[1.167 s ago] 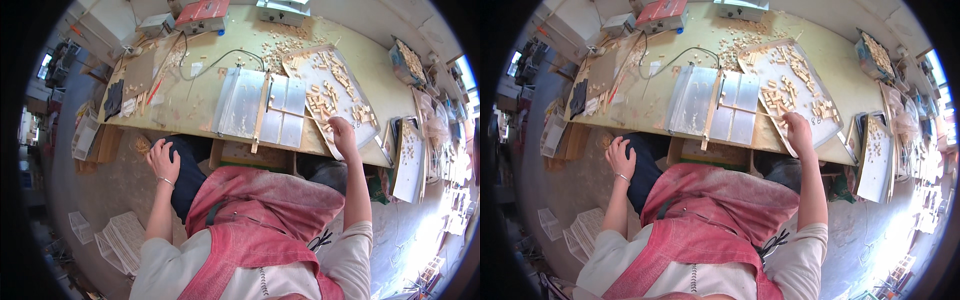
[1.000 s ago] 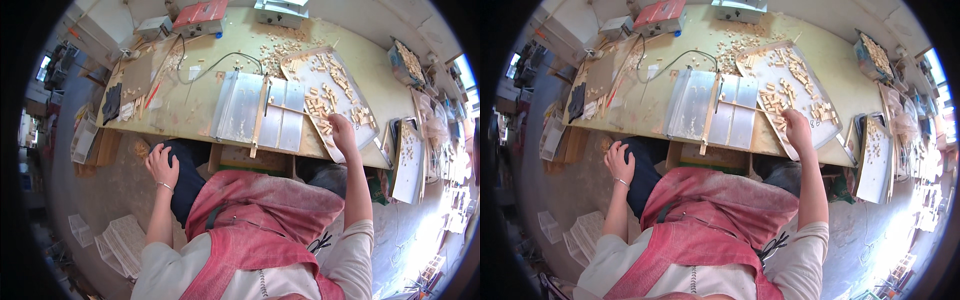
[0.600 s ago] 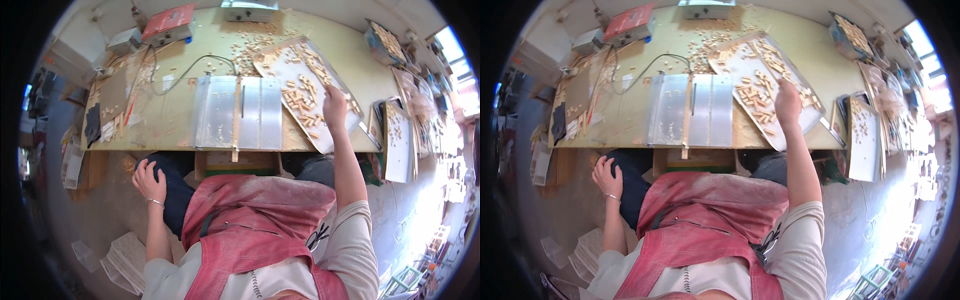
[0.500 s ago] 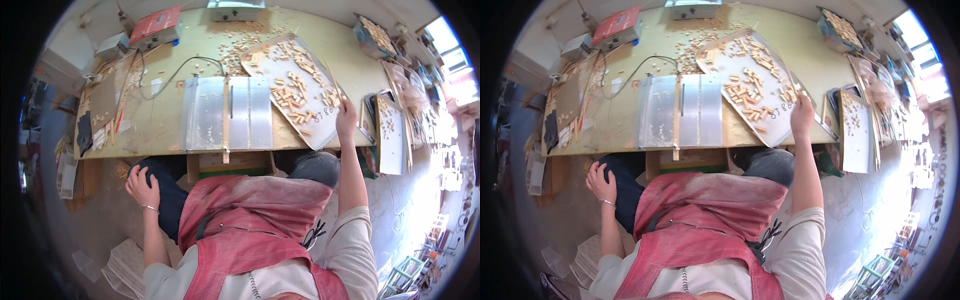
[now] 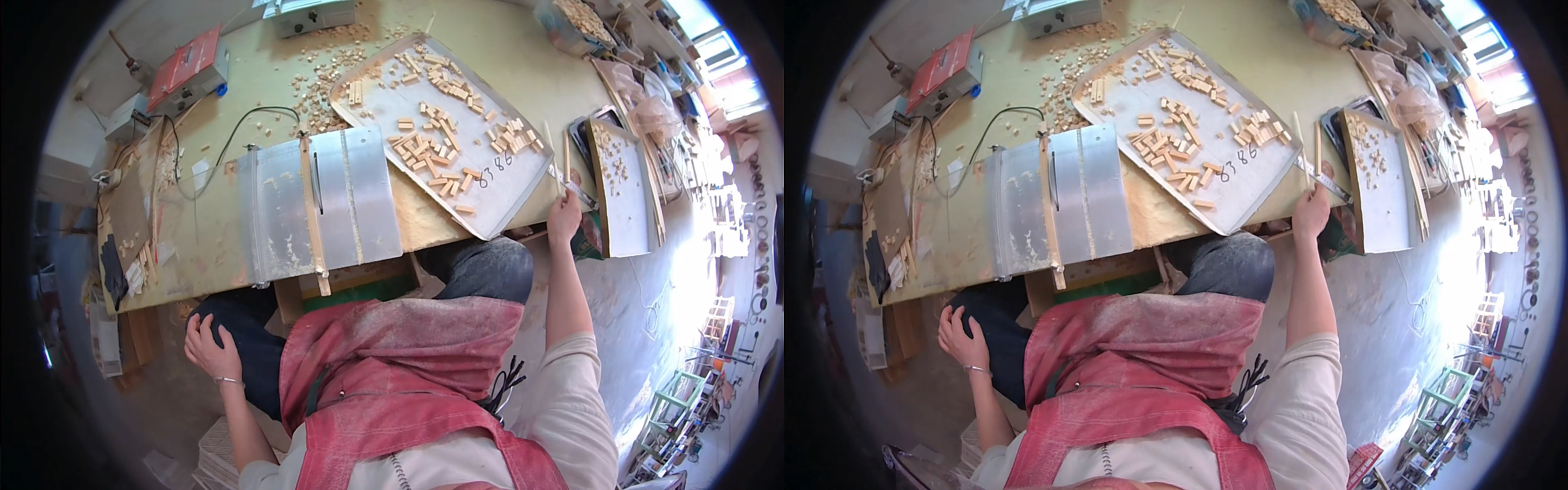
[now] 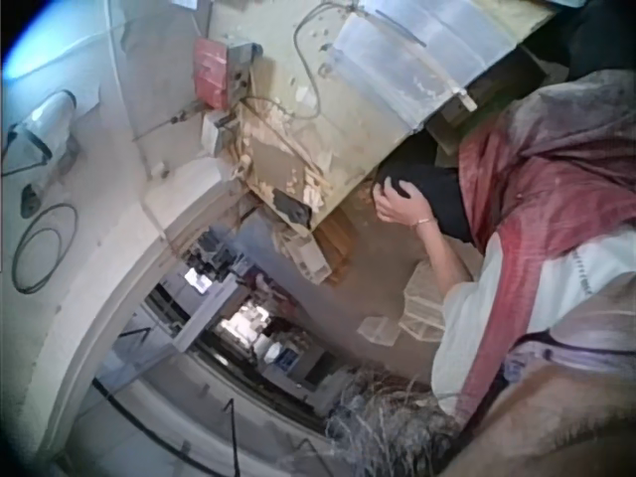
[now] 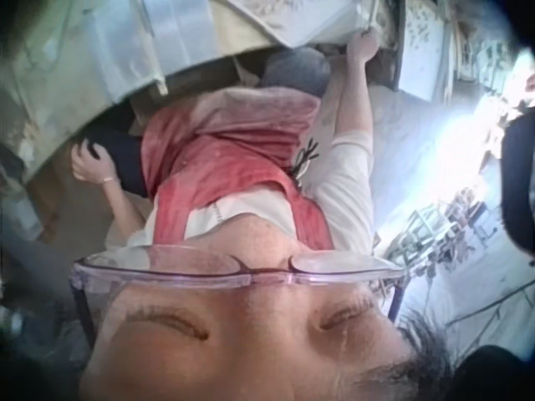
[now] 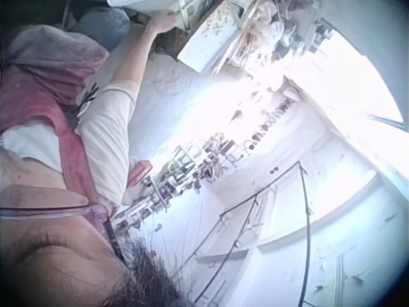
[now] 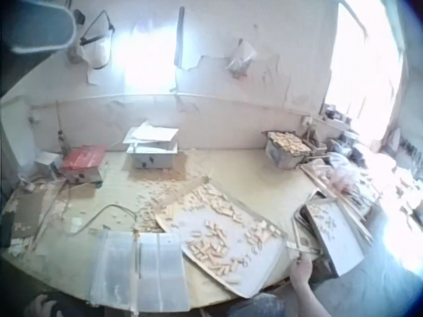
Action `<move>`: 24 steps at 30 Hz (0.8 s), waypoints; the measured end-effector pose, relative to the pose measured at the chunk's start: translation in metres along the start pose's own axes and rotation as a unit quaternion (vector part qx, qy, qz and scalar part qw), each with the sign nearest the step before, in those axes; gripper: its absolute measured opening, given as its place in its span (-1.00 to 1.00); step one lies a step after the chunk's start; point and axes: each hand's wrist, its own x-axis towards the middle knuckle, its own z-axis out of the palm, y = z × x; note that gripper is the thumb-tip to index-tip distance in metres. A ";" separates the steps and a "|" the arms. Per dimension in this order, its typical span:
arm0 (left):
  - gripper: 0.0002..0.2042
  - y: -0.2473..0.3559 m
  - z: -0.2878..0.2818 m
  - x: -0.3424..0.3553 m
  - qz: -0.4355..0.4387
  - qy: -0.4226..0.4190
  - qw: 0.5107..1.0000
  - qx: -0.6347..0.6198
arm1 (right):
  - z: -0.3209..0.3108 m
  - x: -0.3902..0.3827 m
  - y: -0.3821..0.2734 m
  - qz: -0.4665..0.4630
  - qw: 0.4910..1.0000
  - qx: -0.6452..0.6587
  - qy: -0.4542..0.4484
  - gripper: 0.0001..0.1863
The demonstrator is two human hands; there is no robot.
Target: The person sits at a table saw and repeatedly feeds small wooden blocks through the blade to trim them. The cut pieces are placed on a nearby tray, and the process continues with multiple blocks.
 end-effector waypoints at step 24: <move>-0.70 0.005 0.002 0.005 0.014 -0.018 0.999 0.040 | 0.063 0.071 -0.126 -0.060 0.985 0.043 -0.159 -0.73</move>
